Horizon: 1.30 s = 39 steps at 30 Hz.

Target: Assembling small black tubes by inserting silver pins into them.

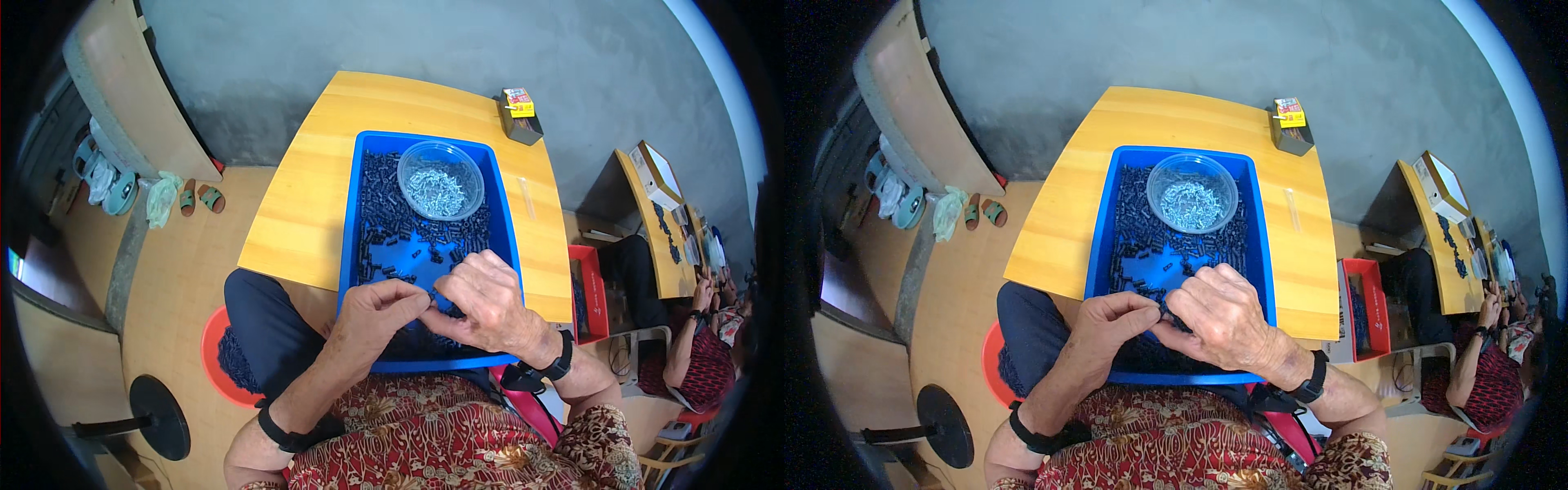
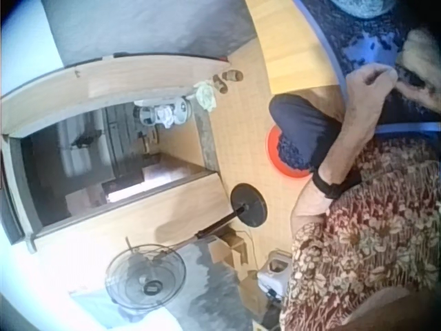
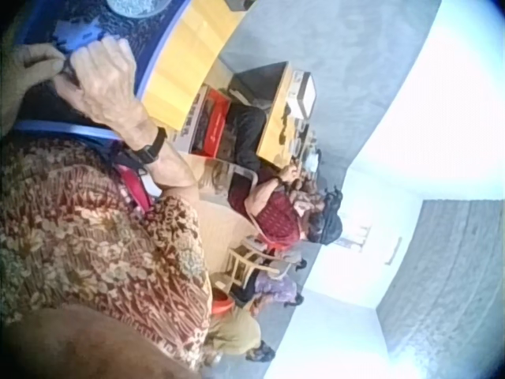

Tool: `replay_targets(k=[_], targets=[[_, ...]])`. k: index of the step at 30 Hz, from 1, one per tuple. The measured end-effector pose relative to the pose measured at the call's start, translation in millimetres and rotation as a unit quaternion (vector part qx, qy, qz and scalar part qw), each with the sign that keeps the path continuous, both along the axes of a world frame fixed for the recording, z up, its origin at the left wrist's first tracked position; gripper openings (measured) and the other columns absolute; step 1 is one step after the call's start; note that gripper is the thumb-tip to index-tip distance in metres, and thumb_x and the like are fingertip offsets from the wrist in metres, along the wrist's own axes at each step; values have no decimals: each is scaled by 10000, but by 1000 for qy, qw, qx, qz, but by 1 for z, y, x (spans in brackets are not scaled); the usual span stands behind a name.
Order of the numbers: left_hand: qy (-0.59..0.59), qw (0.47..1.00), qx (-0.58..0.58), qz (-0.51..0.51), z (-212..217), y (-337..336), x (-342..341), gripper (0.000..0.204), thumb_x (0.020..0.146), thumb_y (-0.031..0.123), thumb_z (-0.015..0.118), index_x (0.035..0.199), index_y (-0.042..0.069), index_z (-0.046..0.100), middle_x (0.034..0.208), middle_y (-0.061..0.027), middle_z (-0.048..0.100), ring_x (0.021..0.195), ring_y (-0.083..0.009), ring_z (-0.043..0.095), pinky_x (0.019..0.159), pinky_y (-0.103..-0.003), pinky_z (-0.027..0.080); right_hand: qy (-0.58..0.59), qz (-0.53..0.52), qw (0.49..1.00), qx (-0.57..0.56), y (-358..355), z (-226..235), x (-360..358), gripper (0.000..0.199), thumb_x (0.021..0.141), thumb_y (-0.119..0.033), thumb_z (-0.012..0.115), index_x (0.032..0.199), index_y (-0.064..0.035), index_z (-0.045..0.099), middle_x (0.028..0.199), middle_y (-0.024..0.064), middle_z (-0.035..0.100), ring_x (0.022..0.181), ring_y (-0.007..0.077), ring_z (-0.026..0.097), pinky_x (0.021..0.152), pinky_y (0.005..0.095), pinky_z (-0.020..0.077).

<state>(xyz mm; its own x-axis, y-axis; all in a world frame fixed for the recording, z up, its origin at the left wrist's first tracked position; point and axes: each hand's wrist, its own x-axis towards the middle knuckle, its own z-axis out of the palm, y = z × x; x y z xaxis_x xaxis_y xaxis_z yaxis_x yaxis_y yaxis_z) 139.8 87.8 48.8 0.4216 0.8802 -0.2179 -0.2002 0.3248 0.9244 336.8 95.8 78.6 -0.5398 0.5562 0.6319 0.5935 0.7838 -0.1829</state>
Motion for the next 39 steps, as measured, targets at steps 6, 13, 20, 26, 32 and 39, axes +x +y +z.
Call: replay_targets(k=[6, 13, 20, 26, 32, 39], targets=[[-12, 1000, 11, 24, 3, -4, 5, 135, 929, 120, 685, 983, 7, 734, 930, -35, 719, 867, -80, 625, 824, -236, 475, -4, -5, 1000, 7, -1, -2, 2, 273, 665, -116, 811, 715, -89, 544, 633, 37, 453, 578, 218, 488, 551, 355, 367], [-39, 999, 0, 16, -2, 0, 4, 169, 941, 155, 678, 1006, 5, 722, 948, -40, 711, 894, -87, 628, 845, -250, 484, 23, -7, 999, 32, -1, -5, 1, 278, 657, -160, 849, 760, -72, 606, 656, 34, 505, 593, 209, 514, 549, 346, 377], [-16, 1000, 20, -14, 4, -1, -2, 161, 935, 134, 684, 1001, -9, 719, 939, -52, 713, 894, -98, 636, 840, -254, 492, 11, -2, 999, 43, -1, -5, 1, 275, 658, -155, 839, 783, -64, 612, 668, 38, 499, 603, 213, 512, 551, 345, 380], [7, 999, 49, 1, 4, -3, -1, 139, 935, 106, 678, 979, -17, 722, 901, -43, 709, 843, -86, 627, 783, -238, 494, -3, 7, 1000, 17, -2, -1, -2, 260, 684, -151, 820, 806, -60, 609, 680, 46, 488, 613, 217, 514, 555, 343, 384], [57, 992, 111, 29, 0, -5, 3, 173, 926, 146, 681, 968, -14, 729, 777, 43, 642, 701, -15, 503, 596, -202, 399, -27, -2, 1000, 7, -3, -6, 0, 298, 615, -113, 839, 800, -54, 612, 665, 56, 505, 602, 236, 510, 562, 363, 391], [93, 993, 74, 7, -4, -3, -1, 129, 925, 92, 687, 983, -15, 728, 888, -8, 692, 818, -52, 588, 728, -215, 471, -36, 20, 999, 4, -2, -7, -3, 266, 702, -126, 807, 705, -83, 544, 630, 44, 455, 584, 215, 493, 543, 349, 367]])
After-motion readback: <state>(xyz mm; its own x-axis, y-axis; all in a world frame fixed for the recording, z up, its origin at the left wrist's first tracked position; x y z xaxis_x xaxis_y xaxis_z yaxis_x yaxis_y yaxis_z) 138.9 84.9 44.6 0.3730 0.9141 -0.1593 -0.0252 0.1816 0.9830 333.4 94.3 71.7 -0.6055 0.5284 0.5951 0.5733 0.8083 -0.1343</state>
